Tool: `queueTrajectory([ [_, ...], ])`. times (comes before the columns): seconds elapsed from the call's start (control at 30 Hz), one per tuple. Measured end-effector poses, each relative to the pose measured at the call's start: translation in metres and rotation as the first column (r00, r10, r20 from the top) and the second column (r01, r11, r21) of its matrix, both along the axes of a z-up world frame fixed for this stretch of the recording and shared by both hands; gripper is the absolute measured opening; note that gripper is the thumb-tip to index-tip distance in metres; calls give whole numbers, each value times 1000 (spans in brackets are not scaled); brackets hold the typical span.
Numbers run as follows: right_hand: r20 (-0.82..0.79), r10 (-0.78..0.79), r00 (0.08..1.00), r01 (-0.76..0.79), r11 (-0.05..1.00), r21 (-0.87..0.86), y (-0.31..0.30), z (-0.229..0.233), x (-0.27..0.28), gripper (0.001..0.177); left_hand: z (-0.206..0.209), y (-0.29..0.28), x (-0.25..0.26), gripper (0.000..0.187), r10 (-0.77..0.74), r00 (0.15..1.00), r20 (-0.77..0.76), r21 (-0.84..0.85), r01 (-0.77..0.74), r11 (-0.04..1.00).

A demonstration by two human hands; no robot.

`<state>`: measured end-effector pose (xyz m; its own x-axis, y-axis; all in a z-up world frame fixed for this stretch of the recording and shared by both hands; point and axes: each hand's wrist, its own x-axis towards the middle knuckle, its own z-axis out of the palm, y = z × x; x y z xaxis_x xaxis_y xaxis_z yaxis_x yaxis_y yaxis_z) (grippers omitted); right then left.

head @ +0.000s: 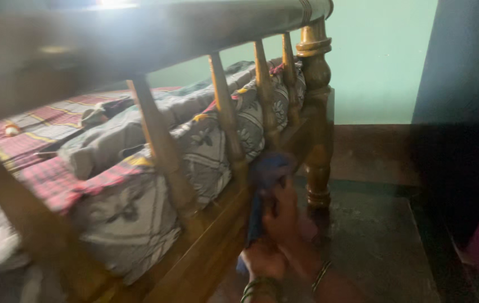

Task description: The person wipes the wooden bed frame with a blue cloth, focusing on the side rails and posts. The person moves along the frame, cleaning different sections methodically.

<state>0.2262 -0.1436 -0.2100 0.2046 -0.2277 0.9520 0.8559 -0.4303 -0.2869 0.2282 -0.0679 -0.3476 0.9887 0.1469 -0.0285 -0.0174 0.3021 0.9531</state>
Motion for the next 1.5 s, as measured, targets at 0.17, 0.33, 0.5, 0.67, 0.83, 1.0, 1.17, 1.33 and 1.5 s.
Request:
queueTrajectory([
  [0.17,-374,-270,887,267,962,-62,-76,11,116,19,26,-62,66,52,-99,994,55,-11,100,995],
  [0.33,-256,-92,962,81,995,-54,-72,27,102,32,26,-79,80,50,-130,988,83,-65,136,989],
  [0.5,-457,42,888,-141,972,-186,-44,32,-8,35,-2,-45,50,49,-150,983,104,-114,162,980],
  [0.67,-520,-322,791,-1,849,-528,-55,104,-31,44,19,-24,-2,49,-138,990,-5,-77,137,988],
  [0.83,-531,-431,730,-14,767,-642,-44,130,-20,38,103,-12,-88,36,12,930,367,791,-319,521],
  [1.0,-425,-98,900,-239,705,-668,-42,130,-32,31,185,-14,-169,58,-150,871,468,858,-406,315],
  [1.17,-533,-396,748,-116,713,-692,-83,134,-18,35,213,-1,-200,72,-296,674,677,702,-712,-16],
  [1.33,-606,-399,688,-116,764,-635,-59,128,7,37,243,27,-198,76,-230,728,646,582,-664,-470],
  [1.5,-559,-321,764,-218,688,-693,-42,129,-7,40,283,19,-195,54,-172,759,628,518,-573,-635],
])
